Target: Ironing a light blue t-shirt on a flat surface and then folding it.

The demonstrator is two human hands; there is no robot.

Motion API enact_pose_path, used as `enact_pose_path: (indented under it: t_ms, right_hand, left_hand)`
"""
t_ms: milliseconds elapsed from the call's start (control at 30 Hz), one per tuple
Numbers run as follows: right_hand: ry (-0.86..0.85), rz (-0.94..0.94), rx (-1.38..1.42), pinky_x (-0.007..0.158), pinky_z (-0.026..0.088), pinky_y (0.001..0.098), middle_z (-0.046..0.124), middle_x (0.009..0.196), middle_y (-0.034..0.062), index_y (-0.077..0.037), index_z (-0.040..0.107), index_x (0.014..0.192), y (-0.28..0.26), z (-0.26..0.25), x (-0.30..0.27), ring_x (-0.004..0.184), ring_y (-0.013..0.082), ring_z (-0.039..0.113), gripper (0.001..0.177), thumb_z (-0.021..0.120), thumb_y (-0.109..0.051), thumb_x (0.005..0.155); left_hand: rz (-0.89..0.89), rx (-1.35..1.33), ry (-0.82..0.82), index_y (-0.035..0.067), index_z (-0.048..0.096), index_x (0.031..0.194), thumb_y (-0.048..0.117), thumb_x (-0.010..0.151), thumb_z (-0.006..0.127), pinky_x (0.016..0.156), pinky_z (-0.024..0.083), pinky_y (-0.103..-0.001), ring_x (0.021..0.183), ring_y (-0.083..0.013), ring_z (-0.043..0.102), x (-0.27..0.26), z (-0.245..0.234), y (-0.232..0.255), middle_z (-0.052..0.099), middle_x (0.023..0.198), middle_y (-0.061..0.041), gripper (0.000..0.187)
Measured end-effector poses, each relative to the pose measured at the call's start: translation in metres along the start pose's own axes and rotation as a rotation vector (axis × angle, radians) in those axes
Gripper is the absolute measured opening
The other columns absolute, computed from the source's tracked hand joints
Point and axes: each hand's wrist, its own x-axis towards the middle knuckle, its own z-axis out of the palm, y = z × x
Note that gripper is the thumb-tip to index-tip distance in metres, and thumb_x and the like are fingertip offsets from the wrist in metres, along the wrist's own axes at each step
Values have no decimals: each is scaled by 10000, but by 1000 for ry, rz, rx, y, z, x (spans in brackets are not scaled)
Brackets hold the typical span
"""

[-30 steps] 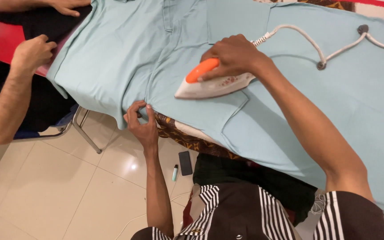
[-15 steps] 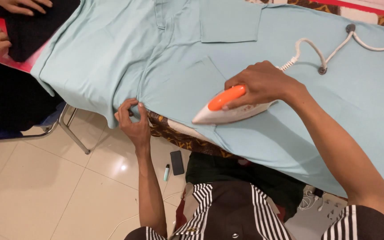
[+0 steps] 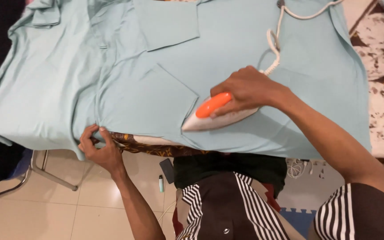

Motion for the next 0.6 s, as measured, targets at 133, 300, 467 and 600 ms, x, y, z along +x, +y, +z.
enact_pose_path:
  t_ms: [133,300,467,600]
  right_hand:
    - [210,252,-80,707,452,445,691,713,66,-380,670,1084,61,-5,-4,734,349,666,417,611,-739,880]
    - [401,468,-105,630,377,476,691,783,71,-219,633,928,170,-13,-7,771,351,656,559,536,-763,1007]
    - [512,513,125,581,189,413,327,619,10,-144,358,671,202,-31,-40,599,205,332,630,681,-516,1063]
    - [215,566,138,612,272,406,512,729,42,-134,510,742,178,-30,-70,666,248,477,569,592,-652,963]
  left_hand:
    - [55,-29,16,54,660,1091,-3,1012,706,865,428,-360,978,-252,587,3,-1,19,691,1096,-85,108]
    - [50,-25,24,30,653,1083,-39,1019,666,1051,349,-425,956,-242,602,2,-1,27,693,1081,-81,95]
    - [66,7,34,42,655,1077,-12,1042,661,1128,311,-526,1056,-309,656,0,1,20,704,1097,-108,66]
    - [40,-9,30,58,649,1067,2,1037,653,1148,279,-574,1083,-307,668,1,2,22,705,1094,-94,64]
